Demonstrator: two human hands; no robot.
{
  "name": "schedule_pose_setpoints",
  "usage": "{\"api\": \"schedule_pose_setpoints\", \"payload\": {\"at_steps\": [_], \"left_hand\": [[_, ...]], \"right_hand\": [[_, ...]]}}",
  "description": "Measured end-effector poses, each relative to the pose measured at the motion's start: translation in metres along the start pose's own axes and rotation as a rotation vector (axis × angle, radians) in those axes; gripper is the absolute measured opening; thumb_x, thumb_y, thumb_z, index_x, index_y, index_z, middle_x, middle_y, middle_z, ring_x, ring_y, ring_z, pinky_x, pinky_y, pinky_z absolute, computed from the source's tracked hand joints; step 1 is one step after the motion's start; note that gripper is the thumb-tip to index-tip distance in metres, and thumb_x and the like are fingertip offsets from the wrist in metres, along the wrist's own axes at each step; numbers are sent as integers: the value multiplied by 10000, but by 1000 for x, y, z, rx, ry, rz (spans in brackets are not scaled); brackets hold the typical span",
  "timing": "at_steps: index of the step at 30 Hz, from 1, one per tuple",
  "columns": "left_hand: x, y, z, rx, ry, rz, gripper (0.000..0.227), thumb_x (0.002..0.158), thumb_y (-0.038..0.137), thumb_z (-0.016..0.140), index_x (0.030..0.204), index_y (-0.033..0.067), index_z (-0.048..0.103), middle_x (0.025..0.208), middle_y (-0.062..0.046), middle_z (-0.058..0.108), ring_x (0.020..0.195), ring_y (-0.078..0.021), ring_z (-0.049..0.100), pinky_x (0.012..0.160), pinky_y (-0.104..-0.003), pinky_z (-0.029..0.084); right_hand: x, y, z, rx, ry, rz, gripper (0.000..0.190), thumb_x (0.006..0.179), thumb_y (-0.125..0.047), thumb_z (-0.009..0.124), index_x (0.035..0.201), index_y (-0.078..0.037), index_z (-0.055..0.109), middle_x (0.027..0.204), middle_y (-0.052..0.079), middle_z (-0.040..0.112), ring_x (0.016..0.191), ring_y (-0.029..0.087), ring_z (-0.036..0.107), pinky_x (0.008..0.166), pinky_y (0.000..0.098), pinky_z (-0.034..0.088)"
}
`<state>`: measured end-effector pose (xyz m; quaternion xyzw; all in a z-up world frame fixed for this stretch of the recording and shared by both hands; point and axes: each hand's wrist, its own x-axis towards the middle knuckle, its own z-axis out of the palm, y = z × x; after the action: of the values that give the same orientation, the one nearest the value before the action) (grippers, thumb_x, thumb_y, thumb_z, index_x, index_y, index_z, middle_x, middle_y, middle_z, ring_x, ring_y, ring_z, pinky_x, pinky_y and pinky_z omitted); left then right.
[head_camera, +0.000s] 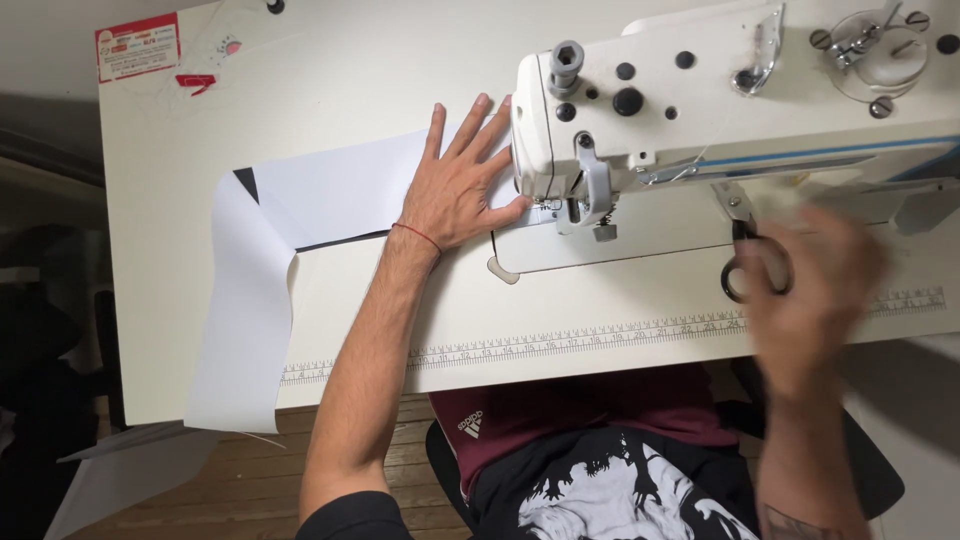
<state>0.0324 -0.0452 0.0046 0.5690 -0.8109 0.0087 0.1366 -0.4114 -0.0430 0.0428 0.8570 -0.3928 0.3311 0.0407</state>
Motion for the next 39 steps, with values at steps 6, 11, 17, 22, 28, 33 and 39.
{"api": "schedule_pose_setpoints", "payload": {"at_steps": [6,11,17,22,28,33,39], "left_hand": [[2,-2,2,-11,7,6,681,1132,702,562,1578,211,715,1942,-126,242,1801,-379,211,1404,-800,99],[5,-1,-3,-30,-8,-12,704,1137,657,547,1668,212,673,1938,-121,245,1799,-371,212,1408,-797,77],[8,-6,1,-5,-13,-7,689,1099,658,573,1609,208,682,1944,-124,242,1802,-379,214,1404,-796,85],[9,-7,3,2,-98,-20,885,1105,788,364,1744,213,576,1948,-150,143,1809,-360,96,1395,-782,-21],[3,-2,0,5,-8,21,664,1110,645,520,1535,174,718,1912,-154,356,1786,-404,226,1417,-762,79],[2,1,-2,-1,-36,9,664,1098,659,534,1522,185,723,1917,-178,320,1780,-418,248,1406,-774,85],[1,0,-5,11,-25,-32,571,1099,655,565,1359,179,741,1919,-172,326,1772,-408,304,1407,-772,108]], "right_hand": [[-36,53,-19,-91,112,60,513,1340,-106,730,1650,302,687,1665,482,626,1604,657,530,1320,767,457],[-38,46,-14,-7,58,152,736,1175,133,819,1795,238,438,1805,448,401,1723,611,294,1411,807,326],[-41,52,-10,-13,121,104,643,1149,193,828,1706,298,525,1715,476,480,1680,643,392,1376,799,414],[-78,89,11,-141,124,170,448,1168,69,901,1593,205,871,1649,328,792,1595,505,701,1180,634,466],[-67,79,9,-120,173,156,428,1144,96,903,1547,238,876,1592,367,811,1558,527,712,1270,605,432],[-50,44,-15,-112,229,44,381,1142,197,865,1512,263,805,1600,401,630,1505,608,561,1221,710,452],[-71,46,6,50,-45,16,376,1095,-143,996,1432,2,911,1375,156,832,1286,365,704,1175,521,456]]}}
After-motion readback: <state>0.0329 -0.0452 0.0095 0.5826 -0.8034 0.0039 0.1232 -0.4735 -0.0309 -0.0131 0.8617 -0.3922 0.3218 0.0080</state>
